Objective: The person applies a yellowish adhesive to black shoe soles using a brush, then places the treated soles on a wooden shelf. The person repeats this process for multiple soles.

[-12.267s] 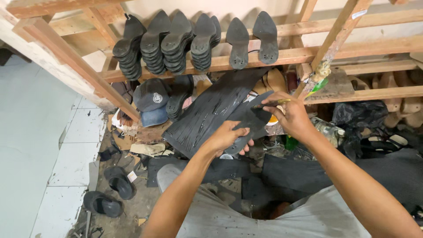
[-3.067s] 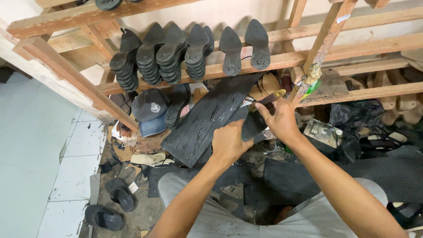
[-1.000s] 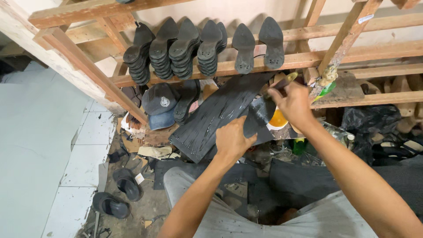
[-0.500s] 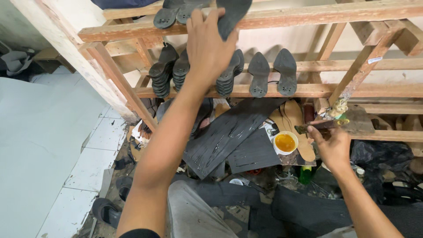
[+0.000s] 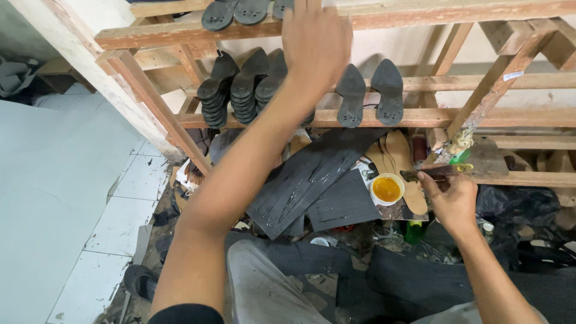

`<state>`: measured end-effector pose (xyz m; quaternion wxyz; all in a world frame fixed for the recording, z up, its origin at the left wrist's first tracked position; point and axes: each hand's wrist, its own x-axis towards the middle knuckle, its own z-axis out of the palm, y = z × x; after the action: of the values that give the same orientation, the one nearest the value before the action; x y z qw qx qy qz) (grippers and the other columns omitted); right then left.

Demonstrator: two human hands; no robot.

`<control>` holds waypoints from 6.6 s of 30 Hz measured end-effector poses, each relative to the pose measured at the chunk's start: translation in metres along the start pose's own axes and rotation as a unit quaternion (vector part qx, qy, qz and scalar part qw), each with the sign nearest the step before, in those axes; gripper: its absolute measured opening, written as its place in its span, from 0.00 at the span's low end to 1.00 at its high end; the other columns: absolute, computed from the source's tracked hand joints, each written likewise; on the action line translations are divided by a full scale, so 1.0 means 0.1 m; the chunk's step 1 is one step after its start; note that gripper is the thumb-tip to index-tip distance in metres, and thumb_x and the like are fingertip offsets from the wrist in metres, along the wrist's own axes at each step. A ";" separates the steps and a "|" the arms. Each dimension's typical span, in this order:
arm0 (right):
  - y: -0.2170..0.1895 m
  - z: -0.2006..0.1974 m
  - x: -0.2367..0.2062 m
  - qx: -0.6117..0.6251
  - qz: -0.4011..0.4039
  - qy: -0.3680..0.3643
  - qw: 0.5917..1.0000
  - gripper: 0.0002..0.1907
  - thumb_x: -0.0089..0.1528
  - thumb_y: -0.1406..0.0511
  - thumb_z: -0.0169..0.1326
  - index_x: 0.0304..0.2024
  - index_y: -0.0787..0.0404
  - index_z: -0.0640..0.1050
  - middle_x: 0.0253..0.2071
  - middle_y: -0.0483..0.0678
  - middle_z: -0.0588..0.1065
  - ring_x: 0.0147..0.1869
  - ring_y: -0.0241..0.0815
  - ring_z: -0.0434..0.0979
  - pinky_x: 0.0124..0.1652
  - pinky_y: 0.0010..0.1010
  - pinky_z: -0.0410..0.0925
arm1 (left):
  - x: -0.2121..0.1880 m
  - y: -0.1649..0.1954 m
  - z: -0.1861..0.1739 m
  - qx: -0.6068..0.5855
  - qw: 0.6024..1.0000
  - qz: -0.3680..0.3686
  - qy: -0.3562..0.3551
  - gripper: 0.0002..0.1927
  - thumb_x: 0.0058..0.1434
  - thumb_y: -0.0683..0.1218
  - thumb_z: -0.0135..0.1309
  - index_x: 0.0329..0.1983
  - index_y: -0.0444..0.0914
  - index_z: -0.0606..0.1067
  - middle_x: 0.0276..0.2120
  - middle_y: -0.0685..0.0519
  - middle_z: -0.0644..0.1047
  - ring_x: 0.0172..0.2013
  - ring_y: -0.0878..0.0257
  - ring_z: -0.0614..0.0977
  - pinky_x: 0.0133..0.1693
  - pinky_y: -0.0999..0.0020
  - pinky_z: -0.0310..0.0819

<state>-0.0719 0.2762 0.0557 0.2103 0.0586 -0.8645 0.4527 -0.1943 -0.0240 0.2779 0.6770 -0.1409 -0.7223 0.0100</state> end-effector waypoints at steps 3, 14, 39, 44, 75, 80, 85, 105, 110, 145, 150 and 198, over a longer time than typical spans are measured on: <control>0.14 0.08 -0.01 0.002 0.036 -0.002 0.999 0.10 0.63 0.67 0.62 0.44 0.69 0.82 0.33 0.54 0.82 0.35 0.37 0.83 0.37 0.29 0.72 | -1.14 0.24 -0.59 -0.193 0.817 -0.182 -0.513 0.18 0.57 0.56 0.53 0.38 0.38 0.81 0.36 0.37 0.82 0.40 0.38 0.83 0.44 0.44 0.75; 0.51 0.61 0.00 -0.026 -0.064 -0.040 0.997 0.09 0.57 0.71 0.64 0.40 0.67 0.83 0.36 0.57 0.82 0.38 0.48 0.84 0.39 0.34 0.74 | -2.89 -0.75 -0.22 0.006 0.754 -0.345 -0.559 0.30 0.49 0.57 0.69 0.51 0.36 0.78 0.55 0.42 0.74 0.56 0.42 0.74 0.52 0.48 0.72; -0.36 -0.23 0.22 0.126 -0.036 0.027 0.991 0.07 0.67 0.70 0.61 0.48 0.64 0.80 0.42 0.49 0.81 0.44 0.39 0.82 0.44 0.32 0.74 | -2.72 0.70 -1.49 -0.252 0.743 -0.367 -0.499 0.32 0.45 0.56 0.70 0.50 0.35 0.79 0.42 0.40 0.82 0.44 0.44 0.84 0.46 0.54 0.77; -0.86 -0.19 0.05 0.152 -0.150 -0.056 0.975 0.09 0.64 0.73 0.62 0.46 0.65 0.79 0.45 0.50 0.80 0.47 0.42 0.81 0.48 0.32 0.74 | -2.44 0.90 -1.51 -0.301 0.773 -0.264 -0.492 0.30 0.43 0.54 0.70 0.47 0.34 0.80 0.42 0.42 0.83 0.42 0.45 0.84 0.44 0.54 0.78; -0.82 0.29 -0.08 -0.052 -0.190 0.009 0.980 0.07 0.60 0.68 0.64 0.39 0.64 0.82 0.31 0.54 0.79 0.37 0.53 0.79 0.51 0.54 0.61 | -2.04 1.03 -1.45 -0.290 0.820 -0.202 -0.450 0.30 0.46 0.53 0.70 0.51 0.37 0.79 0.38 0.46 0.81 0.36 0.47 0.83 0.36 0.54 0.76; -0.74 0.37 0.17 0.012 -0.190 0.023 0.981 0.07 0.64 0.71 0.62 0.43 0.69 0.79 0.38 0.57 0.79 0.38 0.49 0.80 0.40 0.35 0.70 | -2.02 1.04 -1.46 -0.281 0.830 -0.198 -0.439 0.30 0.47 0.53 0.69 0.52 0.37 0.78 0.35 0.47 0.80 0.36 0.49 0.83 0.36 0.54 0.76; -0.69 0.14 0.31 -0.099 -0.131 0.029 0.986 0.08 0.64 0.73 0.62 0.46 0.69 0.80 0.38 0.58 0.78 0.37 0.53 0.79 0.40 0.38 0.70 | -2.09 0.95 -1.52 -0.272 0.830 -0.205 -0.441 0.30 0.45 0.52 0.69 0.51 0.36 0.78 0.37 0.47 0.81 0.36 0.49 0.84 0.35 0.54 0.76; -0.56 0.21 -0.07 -0.016 -0.226 -0.121 0.966 0.08 0.61 0.73 0.58 0.43 0.68 0.78 0.42 0.56 0.78 0.44 0.54 0.81 0.44 0.38 0.72 | -2.10 1.01 -1.43 -0.238 0.815 -0.252 -0.464 0.31 0.46 0.54 0.70 0.53 0.37 0.78 0.39 0.46 0.81 0.36 0.47 0.83 0.36 0.53 0.77; -0.59 0.22 0.08 -0.010 -0.186 -0.071 0.980 0.08 0.63 0.71 0.60 0.44 0.68 0.80 0.40 0.57 0.79 0.42 0.52 0.81 0.43 0.37 0.71 | -2.10 1.08 -1.50 -0.255 0.818 -0.233 -0.461 0.32 0.46 0.53 0.70 0.53 0.36 0.78 0.38 0.46 0.81 0.37 0.48 0.83 0.37 0.53 0.77; -0.58 0.20 0.02 -0.017 -0.172 -0.124 0.977 0.08 0.62 0.72 0.58 0.44 0.67 0.78 0.43 0.54 0.78 0.45 0.50 0.83 0.45 0.36 0.74 | -2.08 1.03 -1.47 -0.233 0.811 -0.267 -0.466 0.31 0.46 0.54 0.69 0.53 0.38 0.78 0.37 0.47 0.81 0.35 0.47 0.83 0.36 0.53 0.77; -0.62 0.24 0.15 -0.058 -0.308 -0.017 0.950 0.08 0.60 0.70 0.61 0.40 0.67 0.79 0.39 0.54 0.78 0.41 0.54 0.81 0.50 0.55 0.63 | -2.08 1.09 -1.52 -0.242 0.826 -0.248 -0.445 0.31 0.46 0.54 0.69 0.53 0.38 0.78 0.36 0.48 0.81 0.35 0.48 0.83 0.35 0.54 0.77; 0.01 -0.13 -0.61 0.040 0.104 0.021 0.994 0.11 0.62 0.68 0.61 0.46 0.68 0.82 0.33 0.52 0.82 0.36 0.36 0.81 0.37 0.27 0.71 | 0.59 0.16 0.67 -0.008 0.942 -0.220 -0.252 0.27 0.49 0.64 0.62 0.41 0.40 0.79 0.50 0.43 0.75 0.54 0.49 0.70 0.52 0.51 0.60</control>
<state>-0.0133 0.2814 0.0364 0.1777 -0.0331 -0.8427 0.5072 -0.2594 0.0159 0.3268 0.4568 0.0232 -0.8825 -0.1097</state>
